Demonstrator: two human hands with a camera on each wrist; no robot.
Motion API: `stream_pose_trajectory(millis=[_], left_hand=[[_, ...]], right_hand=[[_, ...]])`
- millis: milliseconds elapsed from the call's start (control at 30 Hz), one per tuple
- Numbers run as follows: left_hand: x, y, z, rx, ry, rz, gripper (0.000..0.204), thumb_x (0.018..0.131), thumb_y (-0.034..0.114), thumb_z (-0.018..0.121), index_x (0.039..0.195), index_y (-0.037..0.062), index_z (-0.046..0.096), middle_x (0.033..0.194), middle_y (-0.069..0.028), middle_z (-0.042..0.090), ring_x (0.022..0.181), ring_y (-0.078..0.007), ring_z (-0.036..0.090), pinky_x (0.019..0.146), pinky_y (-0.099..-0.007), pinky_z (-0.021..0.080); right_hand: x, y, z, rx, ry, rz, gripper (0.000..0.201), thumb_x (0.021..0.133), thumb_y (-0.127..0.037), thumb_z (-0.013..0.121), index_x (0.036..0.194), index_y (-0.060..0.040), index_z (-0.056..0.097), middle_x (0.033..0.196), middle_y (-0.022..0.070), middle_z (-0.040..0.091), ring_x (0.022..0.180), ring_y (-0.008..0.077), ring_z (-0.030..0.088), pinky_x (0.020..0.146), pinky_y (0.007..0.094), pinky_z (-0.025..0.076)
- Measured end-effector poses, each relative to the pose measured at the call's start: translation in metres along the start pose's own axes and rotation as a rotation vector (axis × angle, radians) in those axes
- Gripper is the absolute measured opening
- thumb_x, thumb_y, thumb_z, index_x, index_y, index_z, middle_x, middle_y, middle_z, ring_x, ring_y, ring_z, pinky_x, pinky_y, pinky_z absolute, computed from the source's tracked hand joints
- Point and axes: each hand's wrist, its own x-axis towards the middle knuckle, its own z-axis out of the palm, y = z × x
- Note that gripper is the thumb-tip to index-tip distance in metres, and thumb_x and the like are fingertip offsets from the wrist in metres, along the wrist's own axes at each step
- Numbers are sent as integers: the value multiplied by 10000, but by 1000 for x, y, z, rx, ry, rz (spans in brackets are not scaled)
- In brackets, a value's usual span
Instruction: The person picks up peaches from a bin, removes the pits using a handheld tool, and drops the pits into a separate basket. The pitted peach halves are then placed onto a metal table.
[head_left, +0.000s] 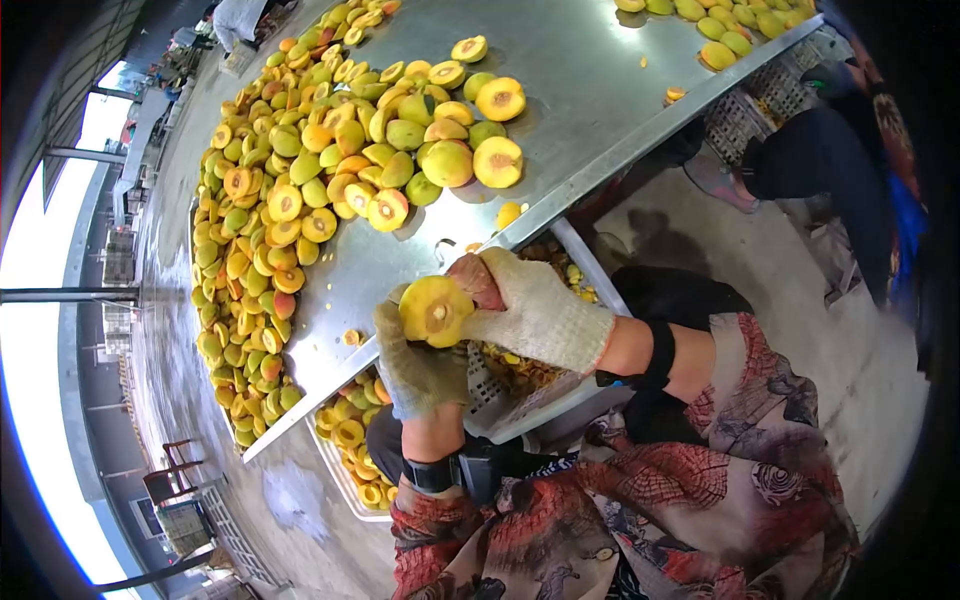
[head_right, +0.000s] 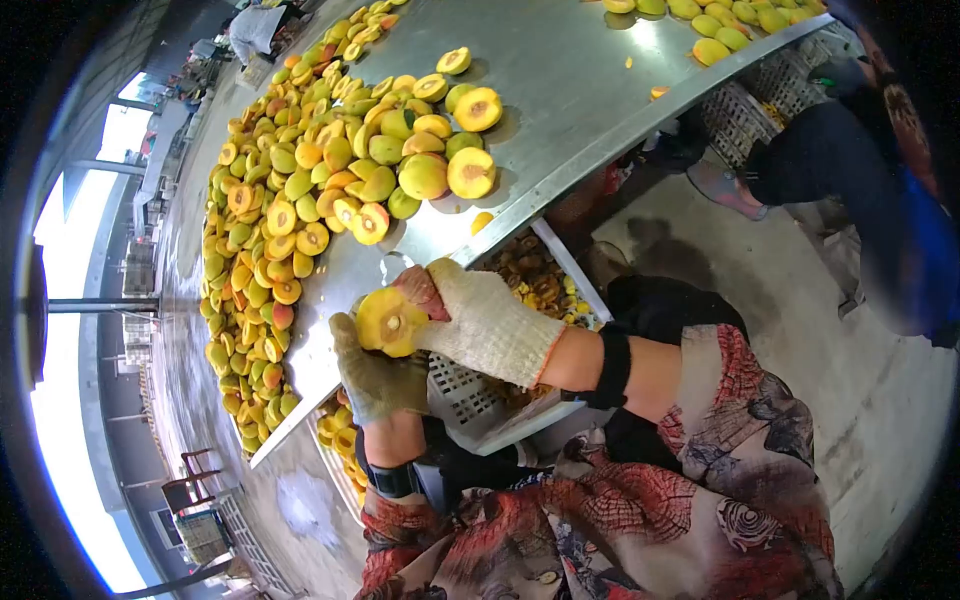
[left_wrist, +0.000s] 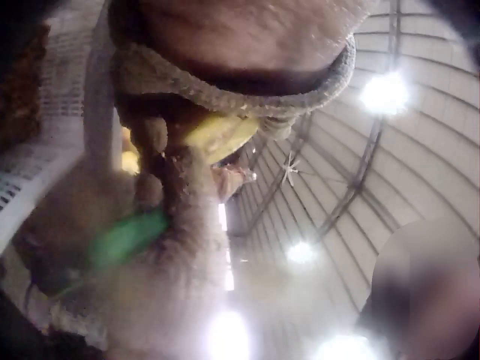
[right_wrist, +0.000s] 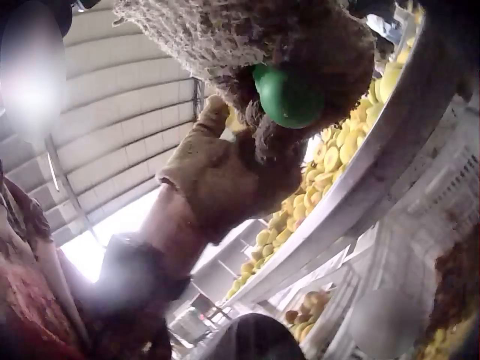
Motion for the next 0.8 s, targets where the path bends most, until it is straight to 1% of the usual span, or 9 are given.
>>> stream_pose_trajectory(millis=[67, 100, 167, 200, 367, 500, 567, 667, 800], left_hand=[[8, 2, -6, -211, 104, -92, 472, 869, 394, 595, 1163, 34, 515, 1115, -125, 585, 1031, -266, 570, 910, -434, 464], [5, 4, -5, -217, 118, -49, 443, 868, 385, 594, 1119, 25, 531, 1096, -144, 595, 1012, -292, 579, 902, -456, 472], [2, 4, -9, -238, 43, -67, 434, 872, 372, 589, 1116, 18, 534, 1096, -151, 593, 1020, -302, 574, 913, -457, 465], [1, 4, -10, -258, -38, -86, 424, 876, 359, 585, 1113, 11, 536, 1097, -158, 591, 1028, -311, 569, 924, -458, 458], [-4, -5, -4, -228, -31, 54, 456, 889, 328, 554, 1178, -21, 508, 1152, -180, 561, 1074, -330, 541, 960, -458, 431], [-10, -8, 4, -142, -35, 126, 474, 911, 317, 507, 1228, -35, 479, 1200, -191, 535, 1108, -322, 523, 977, -458, 417], [-13, -9, 4, -137, -50, 134, 475, 917, 316, 497, 1236, -35, 472, 1207, -192, 532, 1111, -319, 522, 981, -455, 414], [-15, -10, 0, -115, -69, 168, 482, 924, 317, 484, 1252, -35, 459, 1219, -195, 527, 1116, -315, 521, 988, -448, 409], [-21, -9, 6, -78, -53, 202, 496, 923, 327, 485, 1265, -30, 446, 1218, -195, 528, 1117, -307, 520, 994, -437, 403]], right_hand=[[-4, 10, 6, 6, 11, -93, 439, 725, -243, 751, 1013, -27, 501, 809, 169, 601, 770, 366, 614, 638, 407, 483], [-7, 8, 5, -62, -38, -129, 404, 734, -228, 718, 995, -22, 488, 812, 174, 593, 775, 369, 608, 643, 428, 479], [-14, 4, 6, -197, -135, -199, 336, 754, -200, 651, 957, -10, 462, 817, 184, 578, 786, 374, 596, 654, 468, 473], [-16, 5, 9, -191, -137, -194, 336, 754, -200, 651, 957, -10, 462, 817, 184, 578, 786, 374, 596, 654, 468, 473], [-20, 9, 19, -391, -146, -179, 267, 797, -188, 590, 980, -25, 483, 833, 179, 595, 785, 352, 617, 640, 461, 501], [-22, 14, 24, -395, -148, -166, 253, 801, -179, 575, 977, -21, 484, 848, 172, 598, 775, 351, 619, 620, 456, 508], [-23, 15, 25, -425, -118, -241, 248, 799, -168, 571, 978, -18, 484, 864, 172, 595, 778, 349, 620, 617, 453, 511], [-24, 24, 35, -404, -166, -194, 301, 763, -160, 598, 1018, -39, 495, 907, 165, 546, 846, 369, 568, 673, 450, 479], [-29, 24, 35, -312, -125, -165, 327, 761, -148, 590, 1063, -68, 496, 914, 156, 540, 828, 362, 568, 674, 444, 482]])
